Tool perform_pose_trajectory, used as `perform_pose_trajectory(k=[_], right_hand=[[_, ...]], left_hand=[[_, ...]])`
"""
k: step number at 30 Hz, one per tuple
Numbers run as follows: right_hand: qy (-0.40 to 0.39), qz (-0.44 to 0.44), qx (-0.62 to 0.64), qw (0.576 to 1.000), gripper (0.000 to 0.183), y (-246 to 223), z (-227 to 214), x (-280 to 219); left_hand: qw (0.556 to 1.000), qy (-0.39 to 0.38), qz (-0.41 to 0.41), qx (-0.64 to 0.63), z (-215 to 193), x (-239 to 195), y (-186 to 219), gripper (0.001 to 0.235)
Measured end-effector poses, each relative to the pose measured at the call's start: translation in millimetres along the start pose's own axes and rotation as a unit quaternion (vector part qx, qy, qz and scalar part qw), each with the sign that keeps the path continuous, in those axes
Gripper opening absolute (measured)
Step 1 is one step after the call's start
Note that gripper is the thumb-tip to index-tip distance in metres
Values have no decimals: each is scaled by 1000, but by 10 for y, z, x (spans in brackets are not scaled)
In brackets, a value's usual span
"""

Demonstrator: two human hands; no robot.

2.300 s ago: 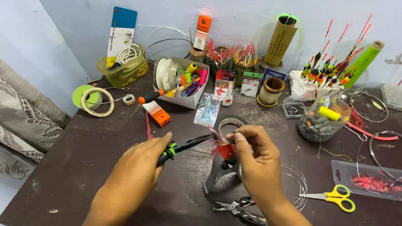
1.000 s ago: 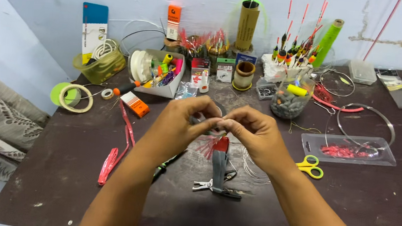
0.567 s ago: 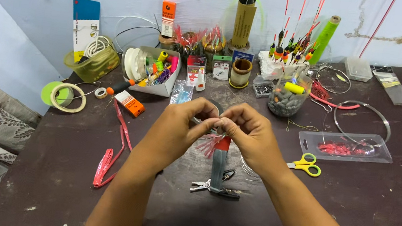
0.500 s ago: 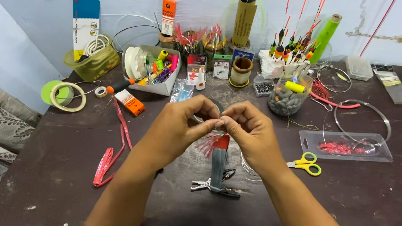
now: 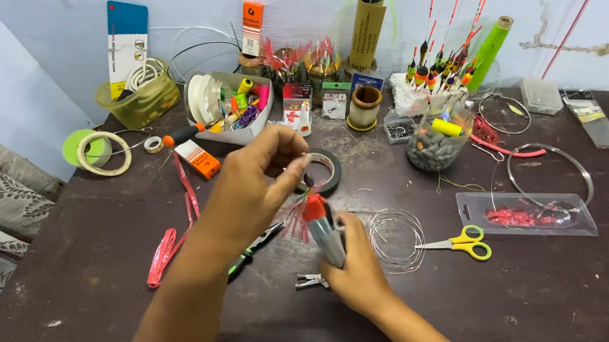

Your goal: The person uses pliers to crimp a small metal piece onto a red feathered fishing lure, then wraps the base with pink thread and trims the excess with scissors. The finished lure is placed into a clear plastic tray.

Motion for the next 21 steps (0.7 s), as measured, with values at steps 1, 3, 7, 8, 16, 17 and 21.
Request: perform_pose_trajectory(k=[1, 3, 7, 8, 16, 17, 21], right_hand=[[-1, 0, -1, 1000, 83, -94, -23, 15], [-18, 51, 30, 998, 79, -246, -51, -2], [-5, -24, 5, 1000, 82, -87, -27, -19], [-5, -33, -4, 999, 76, -112, -46, -6], [-37, -51, -21, 998, 61, -242, -146, -19], [-41, -36, -35, 998, 53, -238, -138, -40], [-57, -42, -64, 995, 32, -255, -111, -63]], left_hand=[[1000, 1, -1, -1, -47, -12, 37, 6], [999, -9, 5, -37, -118, -59, 120, 6], [998, 29, 58, -9, -43, -53, 61, 7], [997, 34, 70, 1, -26, -33, 35, 7], [997, 20, 71, 10, 77, 9, 75, 5], [996, 31, 79, 19, 96, 26, 55, 4], [993, 84, 83, 20, 105, 84, -38, 7]])
Point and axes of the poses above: each hand's wrist, its own x-axis towards the middle knuckle, its own z-axis out of the palm, y = z × x, the point moved 3 cm from there along x, towards the middle knuckle, and after that the axes turned 15 degrees about x, right-handed, at the moved point
